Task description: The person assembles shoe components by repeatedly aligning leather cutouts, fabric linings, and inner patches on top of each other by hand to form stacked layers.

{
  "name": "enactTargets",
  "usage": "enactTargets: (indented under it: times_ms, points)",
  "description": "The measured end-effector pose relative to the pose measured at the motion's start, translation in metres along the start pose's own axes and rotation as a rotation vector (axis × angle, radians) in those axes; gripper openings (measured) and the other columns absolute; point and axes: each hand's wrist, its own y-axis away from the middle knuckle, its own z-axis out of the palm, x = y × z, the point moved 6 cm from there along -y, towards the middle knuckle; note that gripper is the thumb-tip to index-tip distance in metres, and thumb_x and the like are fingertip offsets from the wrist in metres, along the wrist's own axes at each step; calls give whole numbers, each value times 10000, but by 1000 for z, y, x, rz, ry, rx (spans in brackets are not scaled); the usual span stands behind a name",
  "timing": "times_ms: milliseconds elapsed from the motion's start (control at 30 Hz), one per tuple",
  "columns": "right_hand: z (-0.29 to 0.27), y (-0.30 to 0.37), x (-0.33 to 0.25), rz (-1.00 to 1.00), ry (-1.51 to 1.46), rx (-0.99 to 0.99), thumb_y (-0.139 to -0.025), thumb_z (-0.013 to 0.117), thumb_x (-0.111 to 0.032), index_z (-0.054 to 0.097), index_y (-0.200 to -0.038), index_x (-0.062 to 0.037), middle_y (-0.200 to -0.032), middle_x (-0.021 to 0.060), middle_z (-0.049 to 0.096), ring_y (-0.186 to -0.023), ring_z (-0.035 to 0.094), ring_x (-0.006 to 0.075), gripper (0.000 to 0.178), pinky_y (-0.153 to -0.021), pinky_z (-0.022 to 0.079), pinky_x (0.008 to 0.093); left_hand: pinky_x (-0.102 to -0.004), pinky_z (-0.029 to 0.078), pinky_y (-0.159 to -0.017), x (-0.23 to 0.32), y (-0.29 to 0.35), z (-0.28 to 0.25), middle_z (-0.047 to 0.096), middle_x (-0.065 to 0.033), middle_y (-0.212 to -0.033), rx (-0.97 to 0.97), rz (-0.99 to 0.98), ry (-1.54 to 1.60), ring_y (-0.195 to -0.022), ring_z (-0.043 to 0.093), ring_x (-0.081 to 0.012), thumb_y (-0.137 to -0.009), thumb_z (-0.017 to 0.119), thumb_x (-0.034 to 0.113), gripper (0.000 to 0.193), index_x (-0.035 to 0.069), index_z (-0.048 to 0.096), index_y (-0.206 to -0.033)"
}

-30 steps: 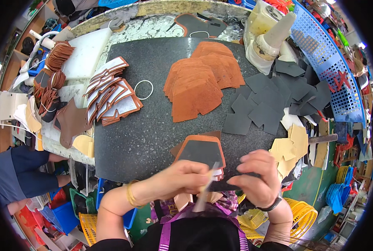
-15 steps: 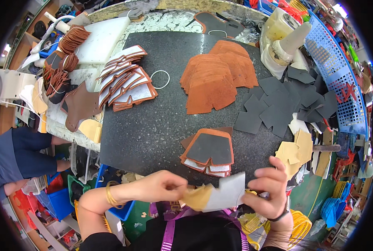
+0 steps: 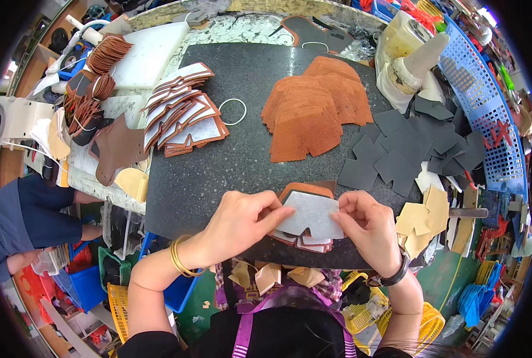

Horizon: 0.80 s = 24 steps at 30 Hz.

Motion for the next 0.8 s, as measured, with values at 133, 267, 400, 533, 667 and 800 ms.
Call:
enactTargets:
  times_ms: [133, 267, 400, 533, 667, 800]
  points:
    - [5, -7, 5, 37, -55, 3, -825, 689, -10, 477, -1282, -24, -785, 112, 679, -678, 677, 171, 504, -630, 540, 289, -239, 454, -467, -12, -14, 6, 635, -84, -570, -75, 17, -91, -513, 644, -119, -889, 674, 198, 220, -1, 660, -797]
    - [7, -9, 8, 11, 22, -36, -817, 699, -5, 411, -1349, -65, -786, 111, 676, -699, 692, 193, 608, -634, 551, 296, -244, 455, -467, -12, -17, 4, 636, -89, -571, -125, 25, -62, -507, 643, -129, -887, 677, 212, 227, 6, 664, -791]
    - [6, -13, 11, 12, 10, -27, -817, 703, -13, 434, -1324, -69, -785, 109, 675, -702, 694, 191, 576, -632, 552, 295, -255, 454, -464, -10, -19, 4, 637, -86, -574, -136, 40, -109, -506, 647, -146, -878, 683, 203, 210, 14, 666, -788]
    - [6, -10, 7, -56, 54, -18, -816, 707, -18, 462, -1281, -58, -777, 104, 671, -695, 693, 185, 527, -624, 550, 289, -263, 452, -461, -8, -17, 4, 639, -89, -579, -114, 83, -133, -506, 648, -163, -870, 687, 191, 197, 16, 665, -782]
    - [5, -13, 9, -44, 29, -16, -808, 712, -14, 469, -1263, -51, -730, 96, 653, -664, 684, 175, 517, -603, 538, 282, -273, 451, -455, -10, -18, 6, 642, -106, -596, -123, 81, -138, -499, 642, -181, -858, 697, 189, 196, 19, 658, -771]
    - [7, -16, 3, -102, 88, -54, -821, 700, -55, 482, -1220, -44, -800, 114, 659, -679, 681, 241, 454, -587, 532, 323, -297, 450, -449, -3, -17, 5, 613, -106, -555, -80, 149, -195, -475, 628, -221, -853, 701, 193, 197, 20, 650, -774]
